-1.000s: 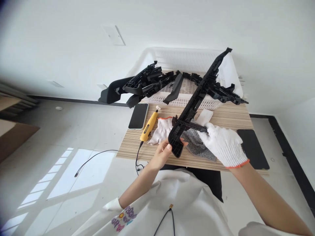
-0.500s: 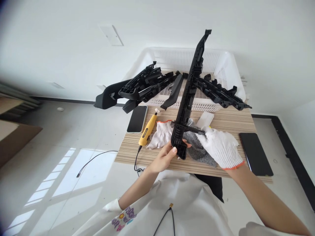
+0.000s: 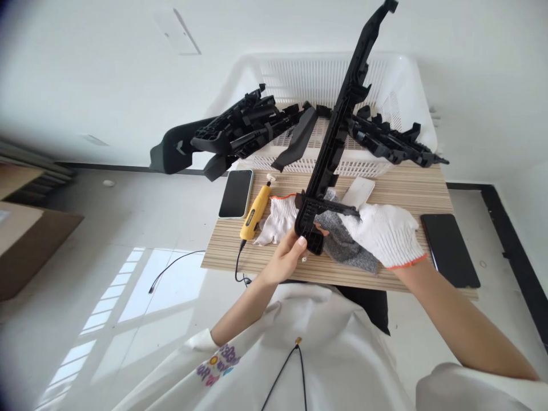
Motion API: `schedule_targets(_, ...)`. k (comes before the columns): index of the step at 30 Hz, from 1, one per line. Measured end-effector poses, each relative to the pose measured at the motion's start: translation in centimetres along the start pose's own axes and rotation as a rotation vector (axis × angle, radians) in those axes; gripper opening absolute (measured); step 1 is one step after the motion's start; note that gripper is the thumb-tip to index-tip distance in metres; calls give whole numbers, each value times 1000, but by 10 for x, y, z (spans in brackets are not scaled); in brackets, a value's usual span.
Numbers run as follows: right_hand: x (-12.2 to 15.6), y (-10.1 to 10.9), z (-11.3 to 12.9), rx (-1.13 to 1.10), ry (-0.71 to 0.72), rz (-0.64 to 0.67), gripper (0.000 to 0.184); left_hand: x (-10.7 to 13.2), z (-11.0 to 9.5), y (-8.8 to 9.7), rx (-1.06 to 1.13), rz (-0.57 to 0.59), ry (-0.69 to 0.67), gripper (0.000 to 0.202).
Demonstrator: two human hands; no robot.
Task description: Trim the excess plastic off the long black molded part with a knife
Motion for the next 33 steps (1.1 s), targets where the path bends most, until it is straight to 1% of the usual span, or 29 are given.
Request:
schedule_targets(2, -2, 0, 2, 18, -55, 27, 67, 1, 3, 1, 39, -25, 25, 55)
schedule_targets(3, -4, -2, 3, 18, -100, 5, 70, 1, 5, 1, 61, -39, 37, 55)
schedule_targets(4, -7, -5, 4, 18, -111, -21, 73, 1, 5, 1, 76, -50, 47, 55)
schedule_targets(6, -13, -15, 6, -1, -94, -66, 75, 1, 6, 0, 78, -68, 63, 53)
schedule_targets(7, -17, -22, 7, -20, -81, -89, 72, 1, 6, -1, 70, -74, 64, 52)
schedule_targets(8, -20, -30, 7, -45, -142, -117, 67, 1, 6, -2, 60, -83, 63, 52)
schedule_targets(9, -23, -37, 7, -62, -153, -137, 63, 1, 7, -3, 51, -91, 61, 52)
schedule_targets(12, -29, -54, 7, -87, -137, -186, 56, 2, 9, -5, 44, -109, 55, 54)
schedule_targets(16, -32, -61, 5, -78, -89, -249, 50, 3, 11, -6, 119, -127, 67, 53)
schedule_targets(20, -31, -63, 4, -103, -94, -295, 46, 4, 7, -7, 205, -160, 138, 48)
schedule_targets(22, -31, -65, 3, -108, -41, -336, 48, 6, 5, -8, 214, -168, 149, 46)
schedule_targets(25, -28, -68, 0, -131, 87, -435, 53, 7, 4, -9, 194, -175, 161, 47)
schedule_targets(29, -23, -68, -3, -166, 228, -571, 49, 6, 6, -8, 174, -170, 186, 48)
schedule_targets(30, -22, -67, -3, -167, 254, -608, 48, 6, 7, -8, 174, -165, 199, 49)
schedule_targets(33, -20, -63, -2, -153, 265, -721, 42, 5, 7, -7, 166, -160, 213, 48)
Point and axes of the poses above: each hand's wrist, its own x-axis away from the middle knuckle, its own y-axis out of the back of the hand, z = x × y, the point moved 1 cm from there along -x, towards the middle knuckle, and after that the axes turned 13 degrees about z, right-handed, at the moved point
